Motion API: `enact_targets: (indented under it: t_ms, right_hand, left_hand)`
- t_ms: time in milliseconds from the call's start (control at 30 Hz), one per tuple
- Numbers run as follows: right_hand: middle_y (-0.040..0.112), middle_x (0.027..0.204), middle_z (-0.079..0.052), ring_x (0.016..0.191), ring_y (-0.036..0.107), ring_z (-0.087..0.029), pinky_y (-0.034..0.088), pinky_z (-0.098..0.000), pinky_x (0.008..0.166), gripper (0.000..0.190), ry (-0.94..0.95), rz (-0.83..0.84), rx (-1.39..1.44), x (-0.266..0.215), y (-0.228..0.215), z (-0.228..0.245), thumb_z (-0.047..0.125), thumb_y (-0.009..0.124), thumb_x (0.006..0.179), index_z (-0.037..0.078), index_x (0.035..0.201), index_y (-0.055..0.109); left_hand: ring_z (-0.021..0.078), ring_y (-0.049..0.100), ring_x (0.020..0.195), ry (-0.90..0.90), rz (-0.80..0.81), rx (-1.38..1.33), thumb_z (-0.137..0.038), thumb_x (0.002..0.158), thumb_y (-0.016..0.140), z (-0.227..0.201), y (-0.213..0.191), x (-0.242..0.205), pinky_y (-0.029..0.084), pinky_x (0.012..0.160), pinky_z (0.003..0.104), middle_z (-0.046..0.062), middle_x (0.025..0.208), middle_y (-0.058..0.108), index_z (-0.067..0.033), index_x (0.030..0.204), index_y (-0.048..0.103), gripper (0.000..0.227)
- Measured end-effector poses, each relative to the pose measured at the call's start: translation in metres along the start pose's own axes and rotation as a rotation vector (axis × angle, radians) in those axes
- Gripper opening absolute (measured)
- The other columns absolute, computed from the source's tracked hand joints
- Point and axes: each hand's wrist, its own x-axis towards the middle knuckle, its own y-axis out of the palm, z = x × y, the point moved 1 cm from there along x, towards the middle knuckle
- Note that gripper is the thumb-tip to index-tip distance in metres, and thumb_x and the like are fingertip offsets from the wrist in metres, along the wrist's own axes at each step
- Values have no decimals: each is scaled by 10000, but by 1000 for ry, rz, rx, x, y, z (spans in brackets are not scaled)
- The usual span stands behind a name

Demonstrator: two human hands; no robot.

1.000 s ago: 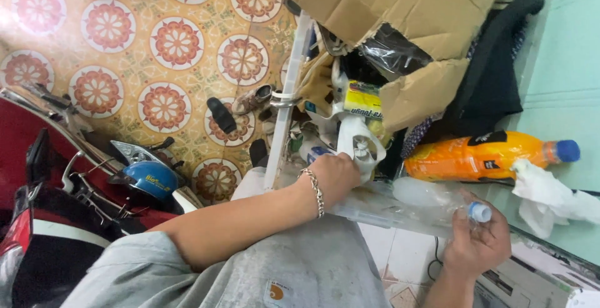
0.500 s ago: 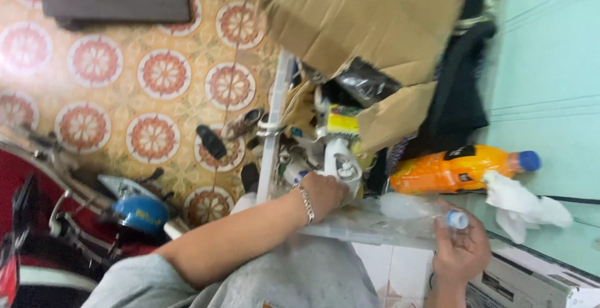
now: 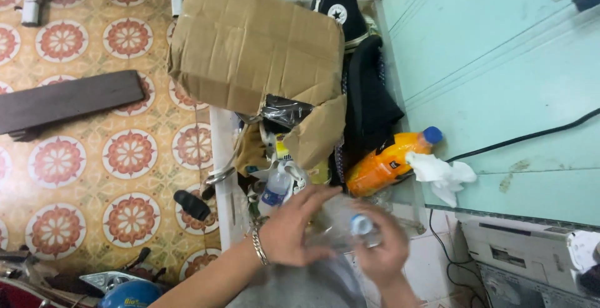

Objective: The person uses a small brush to clean the upper of a black slip-on shoe, then sets the shoe aside and rearranges items on a cluttered workbench, including a plastic bottle, a yellow sponge, and a white cloth.

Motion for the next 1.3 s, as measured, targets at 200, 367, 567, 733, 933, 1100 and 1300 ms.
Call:
enact_targets:
  t_ms: [200, 367, 567, 733, 933, 1100, 1300]
  right_hand:
    - [940, 1358, -145, 1281, 924, -311, 751, -439, 1142, 368, 195, 35, 259, 36, 49, 64, 189, 961, 1030, 48, 1349, 843]
    - [754, 1626, -196, 1535, 762, -364, 651, -516, 1323, 902, 125, 277, 412, 48, 59, 53, 615, 982, 983, 32, 1606, 688]
    - [725, 1627, -185, 1548, 726, -407, 592, -571, 1311, 758, 91, 344, 245, 40, 72, 44, 538, 955, 1031, 83, 1564, 667]
    - [804, 1554, -180, 1567, 756, -422, 582, -582, 1365, 457, 78, 258, 280, 10, 89, 15, 324, 896, 1131, 75, 1478, 733]
    - [799, 1324, -194, 1308, 858, -405, 683, -546, 1196, 372, 101, -73, 190, 2, 79, -4, 268, 841, 1103, 27, 1348, 698]
    - [748, 1408, -245, 1358, 781, -399, 630, -556, 1290, 312, 55, -164, 123, -1, 79, -6, 234, 765, 1186, 71, 1389, 593]
    - [769, 1462, -320, 1378, 776, -451, 611, -580, 1319, 279, 48, -132, -8, -3, 74, 0, 162, 748, 1253, 15, 1422, 581]
  left_hand:
    - [365, 883, 1281, -128, -249, -22, -359, 885, 923, -7, -10, -5, 662, 1174, 538, 111, 1420, 874, -102, 1530, 722, 723]
    - [357, 848, 1343, -184, -287, -272, -707, 956, 863, 5, -2, -31, 721, 1156, 487, 207, 1473, 765, -34, 1689, 385, 1105]
    - [446, 848, 1354, -146, -147, -267, -172, 1058, 864, 9, 3, -30, 730, 1128, 530, 372, 1641, 642, -34, 1805, -61, 1197]
    - [515, 801, 1417, -188, 51, -259, 25, 925, 1022, -17, -37, -10, 643, 1278, 573, 400, 1617, 684, -27, 1796, -295, 1581]
    - [249, 711, 1515, -354, -192, -127, -111, 869, 983, -18, -174, 27, 611, 1298, 426, 103, 1688, 697, -112, 1706, 547, 944]
    - [464, 545, 1654, -1054, -836, 264, -998, 713, 929, 96, -307, 88, 437, 1354, 628, 251, 1772, 589, -53, 1703, 562, 1417]
    - [314, 922, 1162, -1053, -542, -695, -590, 641, 884, 18, -324, 94, 801, 991, 483, 120, 1341, 924, -162, 1509, 722, 981]
